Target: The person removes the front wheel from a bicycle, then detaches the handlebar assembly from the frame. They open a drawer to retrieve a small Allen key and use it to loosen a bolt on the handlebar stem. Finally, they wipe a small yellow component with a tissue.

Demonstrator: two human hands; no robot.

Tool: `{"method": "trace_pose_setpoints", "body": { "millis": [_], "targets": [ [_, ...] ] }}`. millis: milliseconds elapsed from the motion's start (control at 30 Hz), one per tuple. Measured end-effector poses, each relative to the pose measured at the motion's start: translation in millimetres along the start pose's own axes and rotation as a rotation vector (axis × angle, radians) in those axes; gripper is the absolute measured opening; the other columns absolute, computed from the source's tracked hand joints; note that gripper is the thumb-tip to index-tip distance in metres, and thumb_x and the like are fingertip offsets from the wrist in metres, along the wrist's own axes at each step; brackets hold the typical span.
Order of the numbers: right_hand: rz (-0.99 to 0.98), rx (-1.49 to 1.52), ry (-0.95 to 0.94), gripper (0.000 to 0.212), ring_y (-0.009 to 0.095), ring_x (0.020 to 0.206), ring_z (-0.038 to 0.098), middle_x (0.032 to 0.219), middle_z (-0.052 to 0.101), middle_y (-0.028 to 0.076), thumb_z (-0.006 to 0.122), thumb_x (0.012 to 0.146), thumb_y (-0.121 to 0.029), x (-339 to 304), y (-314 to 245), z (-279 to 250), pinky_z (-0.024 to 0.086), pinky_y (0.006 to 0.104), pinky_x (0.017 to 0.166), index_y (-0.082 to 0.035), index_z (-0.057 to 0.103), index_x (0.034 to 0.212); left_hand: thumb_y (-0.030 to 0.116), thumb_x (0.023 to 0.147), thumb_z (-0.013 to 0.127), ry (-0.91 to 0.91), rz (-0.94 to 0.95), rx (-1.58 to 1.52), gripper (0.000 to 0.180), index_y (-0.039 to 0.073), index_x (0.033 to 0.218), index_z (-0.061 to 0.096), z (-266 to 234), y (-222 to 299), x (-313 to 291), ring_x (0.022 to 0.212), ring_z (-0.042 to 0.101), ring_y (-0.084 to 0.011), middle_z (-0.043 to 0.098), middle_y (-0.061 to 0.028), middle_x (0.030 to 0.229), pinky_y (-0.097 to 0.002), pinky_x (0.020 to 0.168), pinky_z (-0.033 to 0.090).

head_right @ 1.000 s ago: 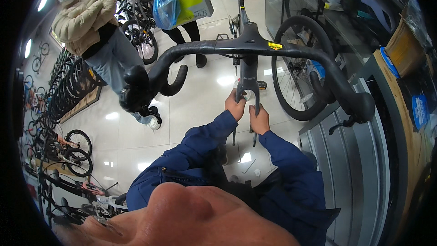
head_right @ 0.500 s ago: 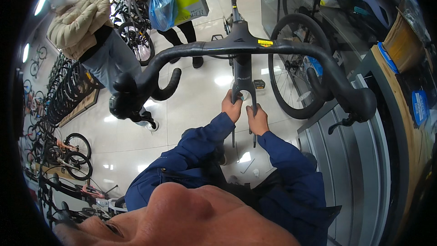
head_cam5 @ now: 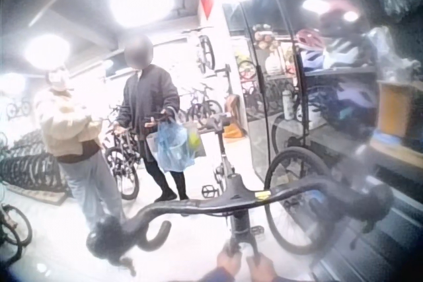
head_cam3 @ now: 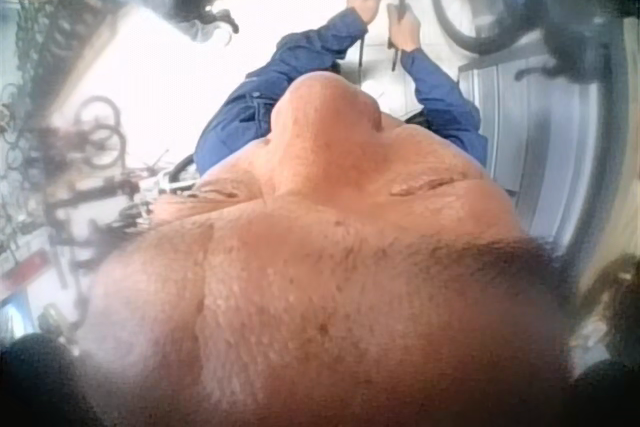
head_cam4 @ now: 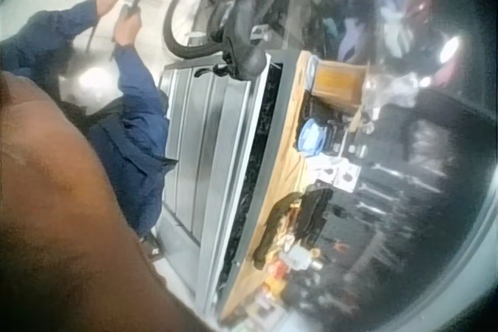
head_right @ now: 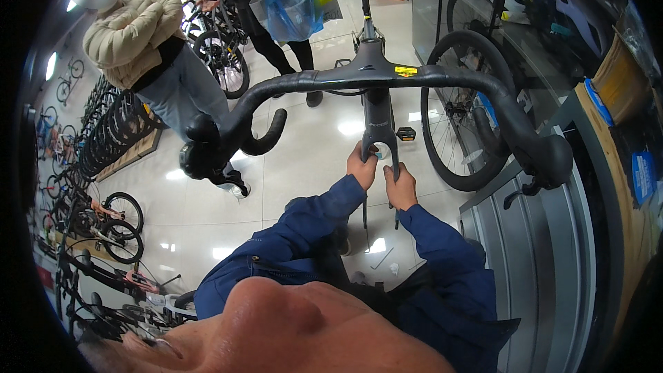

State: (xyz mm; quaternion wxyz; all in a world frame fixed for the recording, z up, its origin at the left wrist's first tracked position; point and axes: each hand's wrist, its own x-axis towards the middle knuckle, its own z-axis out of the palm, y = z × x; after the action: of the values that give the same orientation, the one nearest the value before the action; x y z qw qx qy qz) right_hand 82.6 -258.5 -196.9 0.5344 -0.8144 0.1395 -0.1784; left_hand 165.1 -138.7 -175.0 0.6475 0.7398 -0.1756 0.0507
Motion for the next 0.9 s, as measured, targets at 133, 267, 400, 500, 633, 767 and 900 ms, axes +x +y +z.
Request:
{"method": "trace_pose_setpoints", "body": {
  "millis": [133,267,400,500,633,767,900],
  "targets": [
    [-0.017,0.011,0.015,0.030,0.040,0.079,0.071,0.081,0.070,0.022,0.065,0.101,-0.027,1,5,3,0.054,0.0449,0.074,0.003,0.062,0.099,0.011,0.088,0.057,0.004,0.021,0.016,0.017,0.003,0.102,0.063,1,-5,1,0.083,0.068,-0.0386,0.068,-0.0185,0.087,-0.0416,0.079,0.054],
    [0.003,0.003,0.020,0.029,0.034,0.074,0.068,0.079,0.067,0.020,0.064,0.102,-0.027,3,16,6,0.053,0.0428,0.072,0.003,0.062,0.099,0.009,0.088,0.058,-0.011,-0.010,0.035,0.018,0.002,0.104,0.064,3,-9,1,0.082,0.066,-0.0240,0.067,-0.0131,0.087,-0.0363,0.078,0.053],
    [-0.015,-0.003,0.035,0.029,0.025,0.066,0.065,0.075,0.065,0.015,0.063,0.103,-0.027,5,29,9,0.052,0.0399,0.064,0.002,0.061,0.099,0.010,0.088,0.057,-0.031,-0.037,0.055,0.019,0.003,0.105,0.063,5,-10,0,0.085,0.068,-0.0302,0.068,-0.0168,0.089,-0.0384,0.081,0.053],
    [0.069,0.019,-0.004,0.029,0.020,0.061,0.063,0.072,0.063,0.011,0.063,0.104,-0.027,8,36,10,0.051,0.0367,0.059,0.001,0.060,0.099,0.013,0.088,0.058,-0.033,-0.045,0.065,0.021,0.003,0.105,0.063,5,-9,1,0.089,0.069,-0.0396,0.070,-0.0200,0.092,-0.0426,0.080,0.054],
    [0.147,0.049,-0.032,0.030,0.032,0.073,0.066,0.078,0.067,0.018,0.064,0.101,-0.027,8,39,9,0.052,0.0418,0.073,0.002,0.061,0.099,0.014,0.087,0.059,-0.032,-0.037,0.051,0.020,0.003,0.104,0.062,7,-9,1,0.089,0.068,-0.0441,0.071,-0.0212,0.092,-0.0444,0.079,0.054],
    [0.138,0.056,-0.027,0.030,0.031,0.073,0.066,0.078,0.067,0.018,0.065,0.101,-0.028,6,37,8,0.052,0.0408,0.073,0.002,0.062,0.100,0.012,0.088,0.057,-0.046,-0.048,0.045,0.019,0.004,0.104,0.063,8,-13,-1,0.088,0.069,-0.0372,0.070,-0.0187,0.092,-0.0414,0.081,0.053],
    [0.123,0.032,-0.026,0.029,0.032,0.074,0.067,0.080,0.068,0.019,0.065,0.101,-0.027,5,32,6,0.053,0.0411,0.073,0.002,0.064,0.101,0.009,0.087,0.057,-0.049,-0.079,0.025,0.021,0.003,0.106,0.064,9,-17,-1,0.086,0.068,-0.0294,0.069,-0.0152,0.092,-0.0379,0.081,0.053]
  ]
}}
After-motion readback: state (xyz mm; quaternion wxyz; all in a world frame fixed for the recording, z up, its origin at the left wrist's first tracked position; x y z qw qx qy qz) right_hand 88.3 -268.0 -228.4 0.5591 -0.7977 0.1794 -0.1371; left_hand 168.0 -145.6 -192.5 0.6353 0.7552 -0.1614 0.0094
